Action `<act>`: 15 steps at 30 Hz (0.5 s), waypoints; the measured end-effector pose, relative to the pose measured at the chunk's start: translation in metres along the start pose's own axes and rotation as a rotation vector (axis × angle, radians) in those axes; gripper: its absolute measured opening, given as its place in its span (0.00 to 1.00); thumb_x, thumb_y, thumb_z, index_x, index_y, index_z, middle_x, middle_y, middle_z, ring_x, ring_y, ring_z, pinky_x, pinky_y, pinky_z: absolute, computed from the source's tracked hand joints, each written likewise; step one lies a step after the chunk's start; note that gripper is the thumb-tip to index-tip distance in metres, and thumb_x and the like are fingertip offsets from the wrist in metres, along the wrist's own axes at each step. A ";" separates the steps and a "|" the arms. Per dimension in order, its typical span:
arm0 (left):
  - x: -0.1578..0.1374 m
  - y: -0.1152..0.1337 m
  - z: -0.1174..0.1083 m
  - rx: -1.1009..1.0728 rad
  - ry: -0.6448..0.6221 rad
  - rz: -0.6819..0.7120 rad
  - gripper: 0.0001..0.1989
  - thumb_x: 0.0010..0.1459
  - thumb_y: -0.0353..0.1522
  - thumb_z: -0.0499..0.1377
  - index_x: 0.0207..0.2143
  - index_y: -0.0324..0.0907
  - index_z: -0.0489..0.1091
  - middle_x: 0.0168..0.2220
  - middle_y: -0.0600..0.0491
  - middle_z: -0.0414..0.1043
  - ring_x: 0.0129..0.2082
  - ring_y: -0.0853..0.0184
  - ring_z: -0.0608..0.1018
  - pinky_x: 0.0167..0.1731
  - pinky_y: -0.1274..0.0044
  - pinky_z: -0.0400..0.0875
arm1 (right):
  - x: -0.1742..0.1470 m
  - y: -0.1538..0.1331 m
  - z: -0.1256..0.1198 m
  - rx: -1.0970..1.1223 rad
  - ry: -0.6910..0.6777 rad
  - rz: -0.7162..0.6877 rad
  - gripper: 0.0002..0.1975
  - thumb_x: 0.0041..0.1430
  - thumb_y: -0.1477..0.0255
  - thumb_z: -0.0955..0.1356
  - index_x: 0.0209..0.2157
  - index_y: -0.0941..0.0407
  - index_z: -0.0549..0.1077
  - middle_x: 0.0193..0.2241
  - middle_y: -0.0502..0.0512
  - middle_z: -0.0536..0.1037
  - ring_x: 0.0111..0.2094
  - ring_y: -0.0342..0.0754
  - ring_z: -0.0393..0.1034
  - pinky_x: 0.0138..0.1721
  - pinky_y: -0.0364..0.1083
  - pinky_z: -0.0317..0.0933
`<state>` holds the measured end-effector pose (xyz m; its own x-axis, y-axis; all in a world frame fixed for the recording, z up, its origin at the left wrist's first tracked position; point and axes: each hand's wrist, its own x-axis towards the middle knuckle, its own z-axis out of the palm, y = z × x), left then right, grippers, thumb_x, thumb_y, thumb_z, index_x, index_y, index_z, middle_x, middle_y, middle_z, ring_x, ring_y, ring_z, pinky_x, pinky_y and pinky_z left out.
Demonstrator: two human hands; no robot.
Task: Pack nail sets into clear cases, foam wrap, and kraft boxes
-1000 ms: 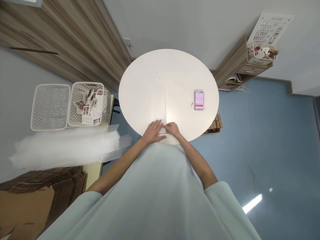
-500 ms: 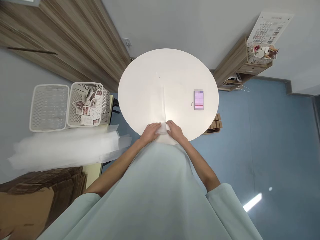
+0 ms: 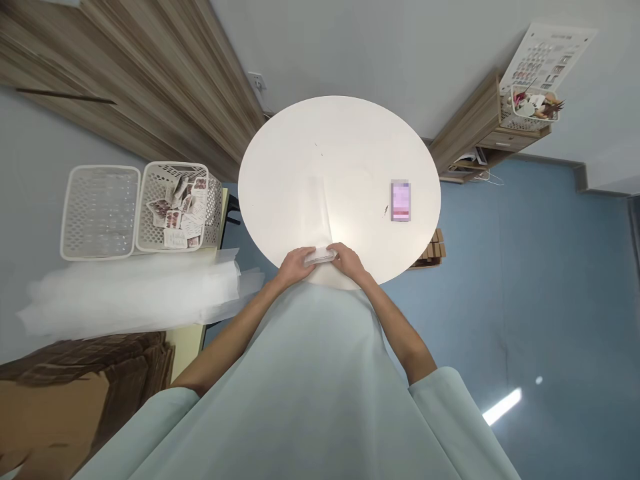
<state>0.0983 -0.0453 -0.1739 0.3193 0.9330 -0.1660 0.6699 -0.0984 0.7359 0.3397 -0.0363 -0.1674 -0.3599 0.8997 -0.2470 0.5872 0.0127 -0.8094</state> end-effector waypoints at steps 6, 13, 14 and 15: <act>0.006 -0.002 0.002 -0.180 0.169 -0.230 0.19 0.62 0.37 0.64 0.54 0.44 0.74 0.56 0.46 0.79 0.52 0.56 0.83 0.54 0.65 0.77 | 0.017 -0.008 -0.005 0.006 0.043 0.092 0.13 0.69 0.64 0.67 0.51 0.52 0.77 0.49 0.55 0.82 0.39 0.50 0.75 0.46 0.49 0.69; 0.027 0.005 0.006 -0.250 0.304 -0.496 0.21 0.62 0.40 0.67 0.53 0.45 0.69 0.48 0.49 0.80 0.42 0.59 0.84 0.48 0.68 0.76 | 0.040 -0.018 -0.001 -0.076 0.090 0.260 0.12 0.70 0.62 0.68 0.48 0.53 0.77 0.43 0.54 0.82 0.38 0.49 0.75 0.41 0.46 0.66; 0.029 0.006 0.006 -0.245 0.320 -0.521 0.22 0.61 0.40 0.68 0.54 0.45 0.68 0.47 0.50 0.80 0.41 0.60 0.84 0.47 0.68 0.76 | 0.043 -0.019 0.000 -0.091 0.095 0.292 0.11 0.70 0.62 0.68 0.47 0.53 0.77 0.43 0.54 0.82 0.40 0.49 0.76 0.41 0.46 0.66; 0.031 0.006 0.007 -0.238 0.332 -0.538 0.22 0.61 0.40 0.68 0.54 0.45 0.67 0.46 0.50 0.79 0.41 0.60 0.83 0.47 0.68 0.75 | 0.045 -0.021 0.000 -0.105 0.096 0.328 0.11 0.70 0.62 0.69 0.47 0.53 0.77 0.43 0.53 0.83 0.42 0.50 0.76 0.41 0.46 0.66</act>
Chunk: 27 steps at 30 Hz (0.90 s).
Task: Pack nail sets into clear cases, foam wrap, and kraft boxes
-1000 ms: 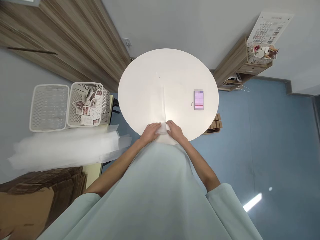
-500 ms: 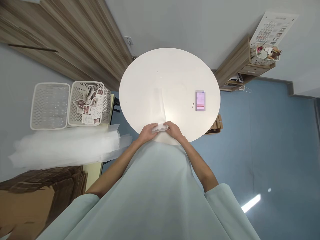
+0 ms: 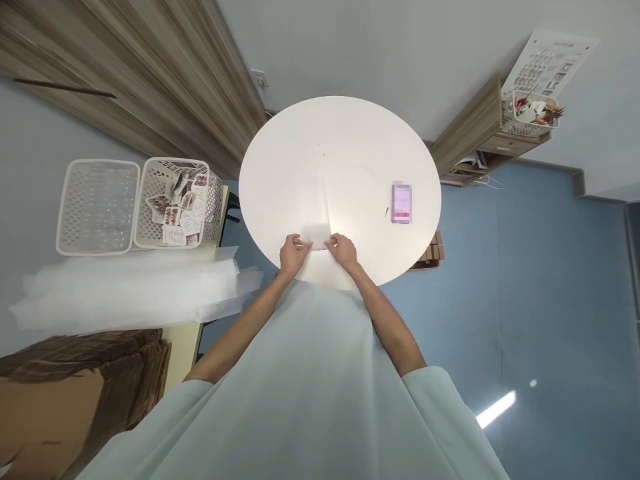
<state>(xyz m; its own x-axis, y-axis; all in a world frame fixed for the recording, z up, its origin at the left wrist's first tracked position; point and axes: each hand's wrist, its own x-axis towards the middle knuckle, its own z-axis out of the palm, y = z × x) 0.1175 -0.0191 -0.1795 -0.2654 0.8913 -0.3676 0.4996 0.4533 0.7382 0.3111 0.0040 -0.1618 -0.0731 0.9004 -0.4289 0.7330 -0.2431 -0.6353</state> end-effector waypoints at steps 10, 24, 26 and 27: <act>0.007 0.005 0.004 0.263 0.127 0.279 0.16 0.62 0.35 0.66 0.49 0.44 0.66 0.53 0.42 0.72 0.53 0.51 0.77 0.59 0.56 0.69 | 0.007 -0.021 -0.001 -0.291 0.052 -0.033 0.17 0.69 0.69 0.70 0.57 0.56 0.71 0.55 0.65 0.77 0.52 0.58 0.74 0.48 0.54 0.71; 0.010 0.006 -0.011 0.309 -0.323 0.666 0.28 0.62 0.33 0.61 0.65 0.44 0.66 0.68 0.41 0.66 0.70 0.49 0.67 0.71 0.53 0.61 | 0.006 0.011 0.001 -0.316 -0.105 -0.474 0.29 0.68 0.72 0.70 0.68 0.53 0.65 0.73 0.66 0.62 0.72 0.61 0.59 0.65 0.62 0.68; 0.002 0.000 -0.011 0.299 -0.338 0.660 0.30 0.61 0.34 0.63 0.65 0.43 0.66 0.69 0.41 0.65 0.71 0.49 0.66 0.71 0.54 0.62 | -0.003 0.014 0.002 -0.316 -0.101 -0.508 0.29 0.69 0.71 0.70 0.68 0.54 0.65 0.73 0.67 0.62 0.72 0.61 0.59 0.67 0.62 0.65; -0.002 -0.003 -0.012 0.291 -0.346 0.656 0.31 0.60 0.34 0.64 0.65 0.43 0.66 0.69 0.41 0.65 0.71 0.49 0.66 0.71 0.54 0.62 | -0.008 0.015 0.003 -0.314 -0.101 -0.528 0.28 0.70 0.70 0.70 0.69 0.55 0.65 0.73 0.67 0.62 0.72 0.61 0.59 0.68 0.62 0.64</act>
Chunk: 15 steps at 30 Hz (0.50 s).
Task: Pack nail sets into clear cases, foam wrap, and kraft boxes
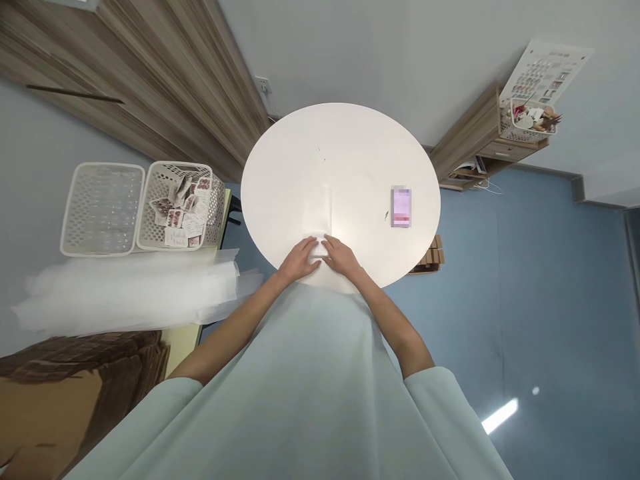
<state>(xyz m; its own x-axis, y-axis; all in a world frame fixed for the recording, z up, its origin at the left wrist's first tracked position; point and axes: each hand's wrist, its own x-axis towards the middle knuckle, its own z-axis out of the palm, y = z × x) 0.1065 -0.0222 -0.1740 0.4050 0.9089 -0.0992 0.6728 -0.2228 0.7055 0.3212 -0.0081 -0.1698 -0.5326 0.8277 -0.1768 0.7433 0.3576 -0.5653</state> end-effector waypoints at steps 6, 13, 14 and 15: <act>-0.027 0.007 0.003 -0.093 -0.025 -0.022 0.27 0.59 0.34 0.65 0.61 0.45 0.70 0.65 0.44 0.70 0.65 0.52 0.74 0.66 0.58 0.70 | -0.039 -0.005 0.006 0.048 -0.007 -0.045 0.27 0.74 0.62 0.66 0.69 0.54 0.65 0.73 0.65 0.62 0.72 0.60 0.60 0.67 0.62 0.63; -0.021 0.009 -0.006 -0.368 0.014 -0.379 0.27 0.56 0.44 0.71 0.57 0.47 0.74 0.55 0.48 0.80 0.58 0.54 0.80 0.61 0.65 0.74 | -0.045 -0.009 0.006 0.204 0.090 0.148 0.22 0.77 0.60 0.61 0.67 0.50 0.68 0.66 0.58 0.74 0.62 0.55 0.73 0.61 0.55 0.70; -0.018 0.008 -0.007 -0.404 0.031 -0.430 0.28 0.56 0.45 0.71 0.57 0.46 0.74 0.55 0.48 0.81 0.58 0.54 0.80 0.60 0.65 0.74 | -0.041 -0.009 0.005 0.224 0.109 0.186 0.21 0.77 0.61 0.61 0.66 0.50 0.68 0.63 0.57 0.77 0.59 0.55 0.76 0.58 0.55 0.71; -0.015 0.007 -0.008 -0.431 0.053 -0.474 0.28 0.56 0.46 0.71 0.56 0.46 0.74 0.55 0.47 0.81 0.58 0.54 0.80 0.59 0.65 0.75 | -0.036 -0.008 0.005 0.240 0.128 0.220 0.20 0.77 0.61 0.60 0.64 0.51 0.70 0.60 0.57 0.79 0.55 0.54 0.78 0.56 0.54 0.72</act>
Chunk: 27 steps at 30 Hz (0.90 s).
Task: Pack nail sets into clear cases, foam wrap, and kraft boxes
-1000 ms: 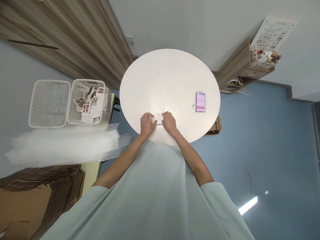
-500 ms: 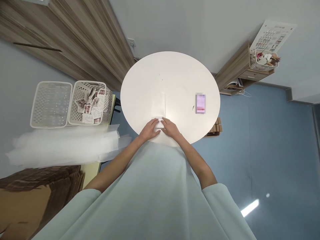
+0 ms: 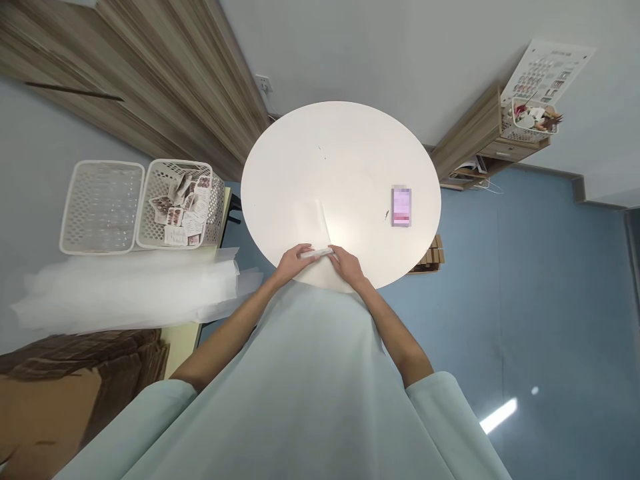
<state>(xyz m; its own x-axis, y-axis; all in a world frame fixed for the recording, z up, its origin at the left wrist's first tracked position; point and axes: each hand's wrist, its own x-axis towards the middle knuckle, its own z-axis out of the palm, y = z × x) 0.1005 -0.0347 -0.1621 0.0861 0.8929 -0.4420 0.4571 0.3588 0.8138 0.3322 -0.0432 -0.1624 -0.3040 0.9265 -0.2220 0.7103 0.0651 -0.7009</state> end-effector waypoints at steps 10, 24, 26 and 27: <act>0.021 -0.003 0.021 0.078 0.296 -0.142 0.15 0.60 0.38 0.67 0.47 0.45 0.73 0.46 0.49 0.82 0.43 0.58 0.82 0.50 0.65 0.77 | 0.047 0.003 0.007 0.092 0.082 0.160 0.12 0.71 0.65 0.66 0.49 0.54 0.79 0.44 0.57 0.83 0.43 0.51 0.78 0.50 0.50 0.71; 0.042 0.002 0.011 0.393 0.032 0.368 0.31 0.61 0.27 0.57 0.67 0.39 0.64 0.70 0.36 0.65 0.72 0.48 0.66 0.72 0.52 0.56 | 0.075 -0.010 -0.013 -0.256 -0.158 -0.229 0.30 0.66 0.80 0.64 0.68 0.55 0.67 0.71 0.63 0.66 0.71 0.58 0.60 0.68 0.60 0.64; 0.041 0.001 0.010 0.402 0.023 0.368 0.30 0.61 0.27 0.55 0.66 0.38 0.65 0.70 0.37 0.64 0.72 0.49 0.66 0.72 0.52 0.56 | 0.074 -0.006 -0.014 -0.265 -0.195 -0.241 0.31 0.66 0.76 0.67 0.69 0.55 0.65 0.72 0.64 0.64 0.71 0.59 0.62 0.66 0.60 0.66; 0.039 0.000 0.010 0.407 0.023 0.374 0.30 0.62 0.27 0.55 0.67 0.39 0.65 0.71 0.37 0.64 0.72 0.49 0.65 0.73 0.52 0.55 | 0.071 -0.004 -0.014 -0.275 -0.202 -0.243 0.32 0.66 0.74 0.69 0.70 0.55 0.64 0.73 0.64 0.63 0.70 0.60 0.62 0.64 0.60 0.68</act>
<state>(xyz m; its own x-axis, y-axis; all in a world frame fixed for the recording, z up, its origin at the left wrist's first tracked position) 0.1130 -0.0025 -0.1828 0.2907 0.9467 -0.1387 0.7051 -0.1140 0.6999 0.3167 0.0276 -0.1655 -0.5825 0.7825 -0.2199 0.7372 0.3946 -0.5485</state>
